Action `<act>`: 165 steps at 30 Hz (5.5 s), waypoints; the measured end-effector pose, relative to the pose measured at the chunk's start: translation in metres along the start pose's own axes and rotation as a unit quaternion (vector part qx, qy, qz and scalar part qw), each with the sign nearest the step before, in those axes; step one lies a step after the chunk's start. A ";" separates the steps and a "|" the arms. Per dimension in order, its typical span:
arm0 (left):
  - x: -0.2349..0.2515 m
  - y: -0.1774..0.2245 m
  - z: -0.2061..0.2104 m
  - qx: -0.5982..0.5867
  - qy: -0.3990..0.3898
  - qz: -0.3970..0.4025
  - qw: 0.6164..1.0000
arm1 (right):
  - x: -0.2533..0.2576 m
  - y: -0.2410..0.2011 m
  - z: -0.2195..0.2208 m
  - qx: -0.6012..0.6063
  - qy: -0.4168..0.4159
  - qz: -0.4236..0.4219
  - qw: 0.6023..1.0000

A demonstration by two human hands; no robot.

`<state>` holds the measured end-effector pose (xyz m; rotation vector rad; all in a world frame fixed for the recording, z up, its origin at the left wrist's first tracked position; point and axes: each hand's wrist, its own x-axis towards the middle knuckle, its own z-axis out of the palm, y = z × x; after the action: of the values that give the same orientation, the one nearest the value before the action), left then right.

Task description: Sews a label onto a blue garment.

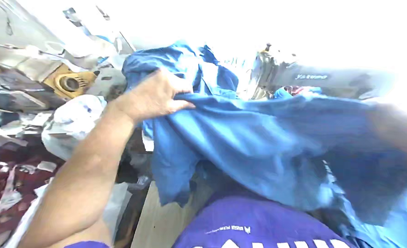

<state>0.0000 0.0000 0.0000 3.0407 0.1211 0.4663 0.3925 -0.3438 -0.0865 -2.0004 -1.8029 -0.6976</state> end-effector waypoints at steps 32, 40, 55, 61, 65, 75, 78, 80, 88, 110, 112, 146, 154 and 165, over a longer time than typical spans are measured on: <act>0.026 0.005 0.199 0.003 0.022 -0.078 0.997 | 0.011 -0.062 0.174 0.255 -0.022 0.252 0.933; -0.042 0.052 0.232 -0.240 0.130 -0.168 0.947 | -0.034 -0.048 0.156 0.286 -0.049 0.155 0.944; 0.010 0.083 0.226 -0.140 0.066 -0.336 0.929 | -0.040 -0.054 0.167 0.262 0.042 0.207 0.942; 0.009 0.085 0.234 -0.117 0.085 -0.314 0.938 | -0.039 -0.053 0.168 0.271 0.033 0.203 0.941; 0.014 0.084 0.230 -0.125 0.060 -0.329 0.934 | -0.039 -0.055 0.164 0.307 0.020 0.209 0.928; -0.008 0.064 0.121 -0.350 0.114 -0.064 0.928 | -0.014 -0.038 0.052 0.593 0.020 0.095 0.799; 0.009 0.028 0.085 -0.455 0.003 -0.018 0.890 | 0.012 -0.021 0.039 0.572 0.019 0.049 0.819; 0.042 -0.003 0.115 -0.347 -0.061 -0.093 0.931 | 0.038 -0.011 0.063 0.450 -0.014 0.111 0.886; 0.079 -0.015 0.231 -0.003 -0.023 -0.183 0.983 | 0.041 -0.072 0.160 0.113 -0.103 0.237 0.959; 0.028 0.019 0.260 -0.025 0.001 -0.145 0.989 | 0.003 -0.081 0.188 0.123 -0.168 0.165 0.964; 0.032 0.017 0.260 -0.031 -0.010 -0.166 0.986 | 0.014 -0.072 0.193 0.125 -0.189 0.157 0.961; 0.046 0.023 0.255 -0.024 -0.034 -0.215 0.976 | 0.030 -0.071 0.196 0.119 -0.212 0.162 0.956; 0.049 0.024 0.256 -0.021 -0.034 -0.228 0.973 | 0.028 -0.071 0.202 0.115 -0.190 0.178 0.959; 0.048 0.022 0.259 -0.017 -0.015 -0.229 0.973 | 0.027 -0.073 0.203 0.109 -0.166 0.175 0.964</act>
<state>0.1254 -0.0307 -0.2307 2.8475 0.7803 0.3766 0.3470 -0.1974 -0.2411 -2.2949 -1.5421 -0.0551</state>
